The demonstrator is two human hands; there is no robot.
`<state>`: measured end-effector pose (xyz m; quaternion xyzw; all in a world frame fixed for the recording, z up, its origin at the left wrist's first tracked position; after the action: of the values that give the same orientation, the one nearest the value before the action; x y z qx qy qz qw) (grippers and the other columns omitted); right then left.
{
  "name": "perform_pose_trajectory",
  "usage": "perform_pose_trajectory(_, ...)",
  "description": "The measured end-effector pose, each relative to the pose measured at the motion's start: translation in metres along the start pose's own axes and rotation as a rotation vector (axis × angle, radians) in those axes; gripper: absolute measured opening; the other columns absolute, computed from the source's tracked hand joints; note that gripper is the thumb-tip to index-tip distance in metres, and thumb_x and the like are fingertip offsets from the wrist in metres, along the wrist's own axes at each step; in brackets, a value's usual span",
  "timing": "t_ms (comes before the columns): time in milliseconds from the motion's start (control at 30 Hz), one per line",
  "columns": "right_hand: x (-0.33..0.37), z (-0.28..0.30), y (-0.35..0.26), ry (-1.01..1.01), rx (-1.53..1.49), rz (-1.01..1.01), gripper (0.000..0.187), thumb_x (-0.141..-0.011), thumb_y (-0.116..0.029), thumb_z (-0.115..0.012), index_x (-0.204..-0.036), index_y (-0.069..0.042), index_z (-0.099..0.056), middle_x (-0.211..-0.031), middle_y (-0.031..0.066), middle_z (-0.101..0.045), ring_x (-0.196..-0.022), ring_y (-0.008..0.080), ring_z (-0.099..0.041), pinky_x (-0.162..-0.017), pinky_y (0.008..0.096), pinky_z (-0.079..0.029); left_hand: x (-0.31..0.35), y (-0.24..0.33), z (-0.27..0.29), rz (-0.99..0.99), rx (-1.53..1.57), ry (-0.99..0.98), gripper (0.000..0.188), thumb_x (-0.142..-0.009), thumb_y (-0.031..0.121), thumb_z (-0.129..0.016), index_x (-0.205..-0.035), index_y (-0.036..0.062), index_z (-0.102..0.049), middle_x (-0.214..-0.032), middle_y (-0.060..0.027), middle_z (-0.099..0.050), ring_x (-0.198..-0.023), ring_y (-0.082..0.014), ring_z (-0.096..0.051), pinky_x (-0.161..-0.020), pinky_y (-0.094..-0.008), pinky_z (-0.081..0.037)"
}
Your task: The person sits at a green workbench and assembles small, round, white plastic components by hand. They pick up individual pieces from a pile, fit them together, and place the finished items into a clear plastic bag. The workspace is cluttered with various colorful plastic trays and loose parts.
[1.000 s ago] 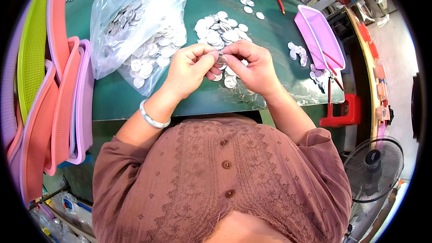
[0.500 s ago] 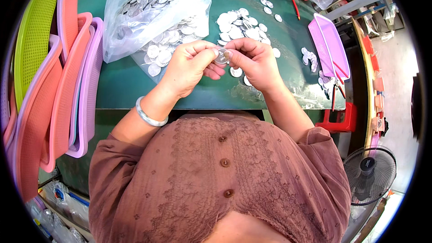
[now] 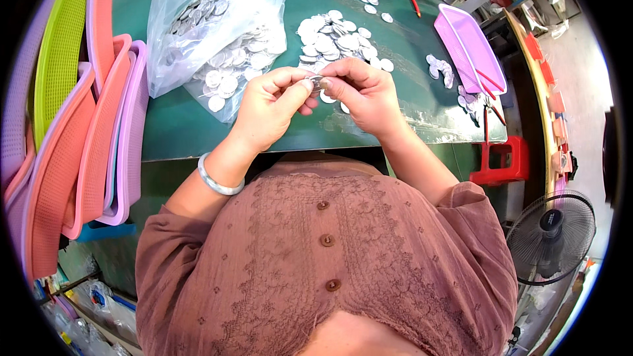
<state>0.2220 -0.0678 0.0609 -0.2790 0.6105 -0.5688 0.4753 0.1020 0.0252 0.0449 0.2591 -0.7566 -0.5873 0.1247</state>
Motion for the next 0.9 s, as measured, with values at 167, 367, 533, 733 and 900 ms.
perform_pose_trajectory(167,0.007,0.01,-0.005,0.029,0.165,0.239,0.009,-0.075,0.0,-0.062,-0.084,-0.002,-0.061,-0.077,0.0041,-0.06,-0.069,0.0096,-0.055,-0.061,0.0222,-0.044,0.0,-0.002,-0.012,-0.089,-0.095,-0.023,0.016,-0.084,0.005,-0.051,-0.096,-0.0023,-0.059,-0.084,-0.007,-0.061,-0.071,-0.0117,-0.058,-0.063,-0.0235,-0.047)
perform_pose_trajectory(367,0.014,0.02,-0.007,0.072,0.221,0.307,0.011,-0.072,0.002,-0.062,-0.082,-0.002,-0.061,-0.077,0.0065,-0.06,-0.071,0.0144,-0.057,-0.063,0.0242,-0.045,-0.002,-0.004,-0.021,-0.11,-0.158,-0.008,0.017,-0.083,0.003,-0.052,-0.098,-0.0021,-0.058,-0.086,-0.0066,-0.061,-0.075,-0.0113,-0.059,-0.066,-0.0227,-0.048)
perform_pose_trajectory(533,0.015,0.027,-0.005,0.085,0.239,0.359,0.011,-0.071,0.002,-0.063,-0.082,-0.002,-0.061,-0.077,0.0077,-0.06,-0.071,0.0167,-0.058,-0.063,0.0255,-0.046,-0.006,-0.006,-0.027,-0.114,-0.228,0.02,0.016,-0.082,0.004,-0.054,-0.096,-0.0013,-0.059,-0.084,-0.0046,-0.061,-0.073,-0.0083,-0.057,-0.065,-0.0207,-0.046)
perform_pose_trajectory(733,0.019,0.039,-0.002,0.102,0.269,0.369,0.012,-0.071,0.002,-0.062,-0.082,-0.002,-0.061,-0.078,0.0082,-0.06,-0.071,0.0179,-0.059,-0.062,0.026,-0.046,-0.012,-0.01,-0.039,-0.09,-0.226,0.028,0.013,-0.081,0.003,-0.056,-0.092,-0.0004,-0.061,-0.076,-0.0005,-0.058,-0.068,-0.0046,-0.052,-0.061,-0.018,-0.042)
perform_pose_trajectory(900,0.023,0.049,-0.001,0.146,0.31,0.41,0.012,-0.071,0.003,-0.062,-0.082,-0.002,-0.061,-0.078,0.0086,-0.06,-0.07,0.0188,-0.059,-0.06,0.0258,-0.046,-0.019,-0.016,-0.048,-0.049,-0.208,-0.026,0.014,-0.084,0.007,-0.053,-0.094,-0.0011,-0.06,-0.08,-0.0043,-0.061,-0.069,-0.0084,-0.056,-0.062,-0.0209,-0.046)
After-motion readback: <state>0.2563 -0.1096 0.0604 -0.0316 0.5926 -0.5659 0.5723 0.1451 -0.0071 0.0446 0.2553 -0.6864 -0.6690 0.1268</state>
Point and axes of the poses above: each hand's wrist, its own x-axis away from the middle knuckle, its own z-axis out of the back of the hand, y = z × x, the point moved 3 cm from there along -x, towards the middle knuckle
